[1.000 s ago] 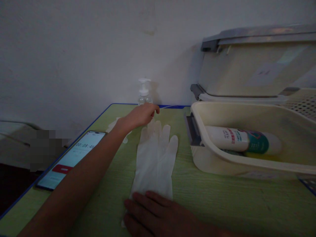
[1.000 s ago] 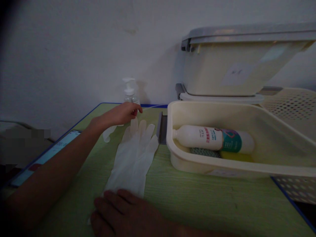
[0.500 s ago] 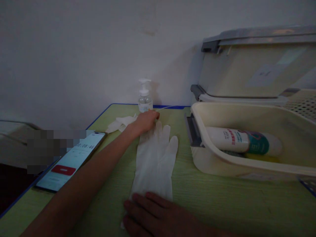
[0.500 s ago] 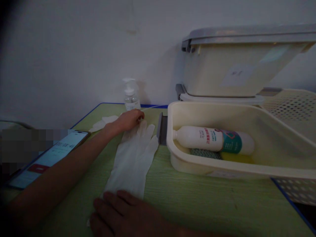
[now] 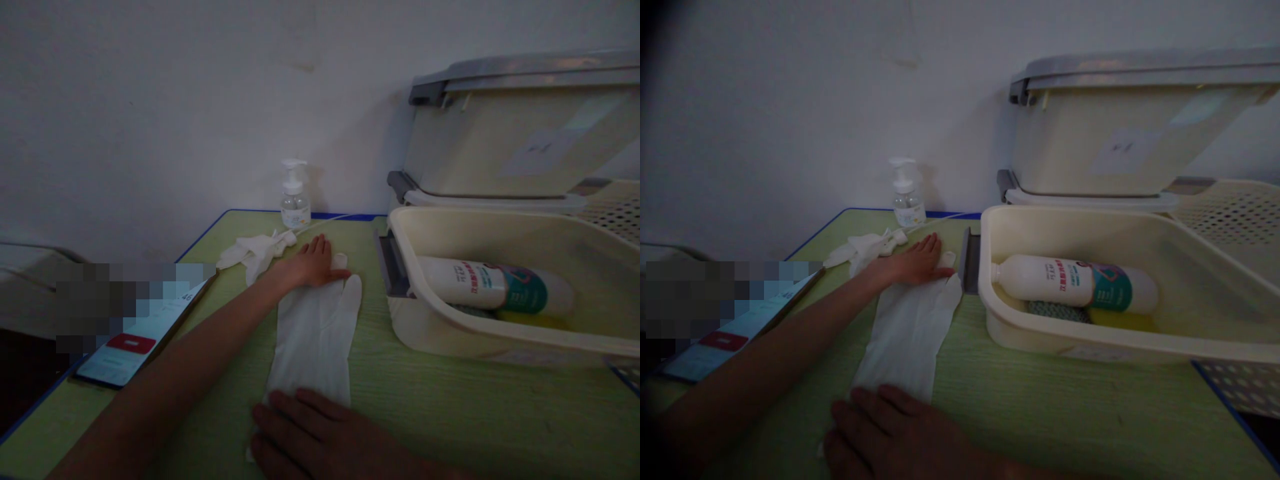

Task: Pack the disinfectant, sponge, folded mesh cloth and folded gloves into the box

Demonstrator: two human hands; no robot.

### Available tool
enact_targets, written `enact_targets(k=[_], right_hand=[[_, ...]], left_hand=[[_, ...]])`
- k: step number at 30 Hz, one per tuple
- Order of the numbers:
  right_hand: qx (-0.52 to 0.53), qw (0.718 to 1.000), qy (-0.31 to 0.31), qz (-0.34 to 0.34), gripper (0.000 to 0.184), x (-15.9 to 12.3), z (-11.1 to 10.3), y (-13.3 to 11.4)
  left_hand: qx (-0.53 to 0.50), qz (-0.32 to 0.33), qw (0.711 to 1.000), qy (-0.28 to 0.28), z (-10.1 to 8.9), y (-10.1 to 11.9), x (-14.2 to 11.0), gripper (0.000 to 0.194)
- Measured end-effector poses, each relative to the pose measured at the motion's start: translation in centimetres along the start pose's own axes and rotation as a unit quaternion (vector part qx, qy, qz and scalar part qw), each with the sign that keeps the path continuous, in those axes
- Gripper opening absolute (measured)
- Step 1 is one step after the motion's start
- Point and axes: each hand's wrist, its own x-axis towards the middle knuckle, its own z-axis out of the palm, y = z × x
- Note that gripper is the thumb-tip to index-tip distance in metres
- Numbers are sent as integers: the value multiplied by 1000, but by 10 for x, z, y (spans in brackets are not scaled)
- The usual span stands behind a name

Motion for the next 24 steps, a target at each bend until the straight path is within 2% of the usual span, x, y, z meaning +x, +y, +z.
enact_targets(k=[2, 8, 11, 14, 17, 20, 24], right_hand=[[0, 1000, -6, 1, 29, 0, 0, 0], [-1, 999, -45, -16, 31, -1, -5, 1], [-2, 998, -54, -18, 34, 0, -8, 2], [-1, 998, -65, -23, 35, 0, -9, 2], [0, 996, -82, -28, 35, -1, -10, 1], [1, 995, -98, -32, 36, -1, -11, 1], [0, 995, -89, -36, 38, 0, -10, 2]], left_hand=[[-5, -11, 1000, 12, 7, 3, -4, 78], [-23, -16, 996, 83, 17, 6, -12, 70], [-30, -8, 991, 134, 16, 6, -15, 61], [-31, 26, 983, 181, 11, 6, -19, 41], [-34, 87, 977, 192, 8, 6, -20, 21], [-36, 123, 973, 191, 11, 5, -18, 23], [-37, 133, 972, 189, 15, 3, -13, 26]])
